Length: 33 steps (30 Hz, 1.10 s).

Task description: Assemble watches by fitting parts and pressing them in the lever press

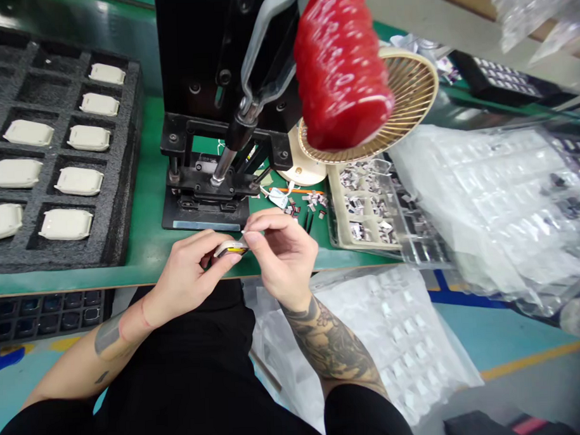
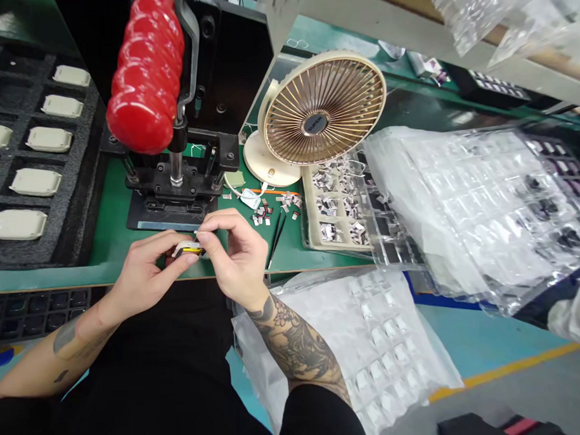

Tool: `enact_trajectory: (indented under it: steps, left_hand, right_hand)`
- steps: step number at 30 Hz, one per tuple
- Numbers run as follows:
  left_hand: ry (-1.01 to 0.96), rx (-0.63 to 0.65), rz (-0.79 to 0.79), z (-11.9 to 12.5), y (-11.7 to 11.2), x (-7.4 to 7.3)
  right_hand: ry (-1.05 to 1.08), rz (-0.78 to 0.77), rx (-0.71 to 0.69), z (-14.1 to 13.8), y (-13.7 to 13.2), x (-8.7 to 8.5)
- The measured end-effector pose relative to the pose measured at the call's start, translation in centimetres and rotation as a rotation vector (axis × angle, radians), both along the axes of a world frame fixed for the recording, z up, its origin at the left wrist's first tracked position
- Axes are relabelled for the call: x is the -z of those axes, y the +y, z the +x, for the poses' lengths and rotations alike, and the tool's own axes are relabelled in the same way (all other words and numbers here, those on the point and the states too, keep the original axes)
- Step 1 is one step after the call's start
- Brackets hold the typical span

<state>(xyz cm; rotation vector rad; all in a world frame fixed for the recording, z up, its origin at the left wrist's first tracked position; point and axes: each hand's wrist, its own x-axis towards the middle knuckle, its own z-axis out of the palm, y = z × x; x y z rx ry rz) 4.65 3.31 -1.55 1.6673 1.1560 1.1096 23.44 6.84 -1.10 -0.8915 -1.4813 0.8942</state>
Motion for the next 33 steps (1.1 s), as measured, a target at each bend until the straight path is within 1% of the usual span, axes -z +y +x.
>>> enact_trajectory:
  steps: [3, 5, 8, 11, 14, 18, 22, 24, 26, 29, 31, 33]
  left_hand:
    - [-0.012, -0.012, -0.023, 0.0, 0.0, 0.0]
    - [-0.019, -0.013, -0.038, 0.1, -0.1, 0.0]
    - [-0.026, -0.012, -0.021, 0.1, -0.1, 0.1]
    - [-0.031, -0.009, -0.008, 0.0, 0.0, 0.1]
    - [-0.058, -0.006, -0.016, 0.0, 0.0, 0.0]
    - [-0.064, -0.008, -0.033, 0.0, 0.1, 0.0]
    - [-0.168, -0.001, -0.156, -0.2, 0.0, 0.1]
    - [-0.191, 0.006, -0.177, -0.4, 0.0, 0.2]
    - [-0.169, 0.002, -0.164, -0.7, 0.0, 0.4]
    - [-0.115, 0.012, -0.145, -1.1, 0.1, 0.6]
    - [-0.071, 0.036, -0.138, -1.0, 0.1, 0.6]
    - [-0.067, -0.002, -0.123, -0.7, -0.2, 0.2]
  right_hand:
    - [-0.061, 0.036, -0.060, 0.1, -0.2, 0.2]
    - [-0.091, 0.046, -0.067, 0.4, -0.2, 0.2]
    - [-0.122, 0.020, -0.063, 0.9, 0.0, -0.2]
    - [-0.162, 0.009, -0.107, 1.4, 0.3, -0.7]
    - [-0.200, 0.075, -0.145, 1.8, 0.4, -0.9]
    - [-0.282, 0.140, -0.135, 2.1, 0.3, -0.9]
    - [-0.434, 0.220, -0.226, 2.1, -0.2, -0.4]
    - [-0.470, 0.285, -0.199, 1.8, -0.4, 0.1]
    - [-0.495, 0.365, -0.168, 1.5, -0.5, 0.7]
    - [-0.527, 0.465, -0.155, 1.3, -0.6, 1.3]
    - [-0.550, 0.475, -0.118, 1.4, -1.2, 1.4]
    - [-0.597, 0.456, -0.043, 1.9, -2.6, 1.4]
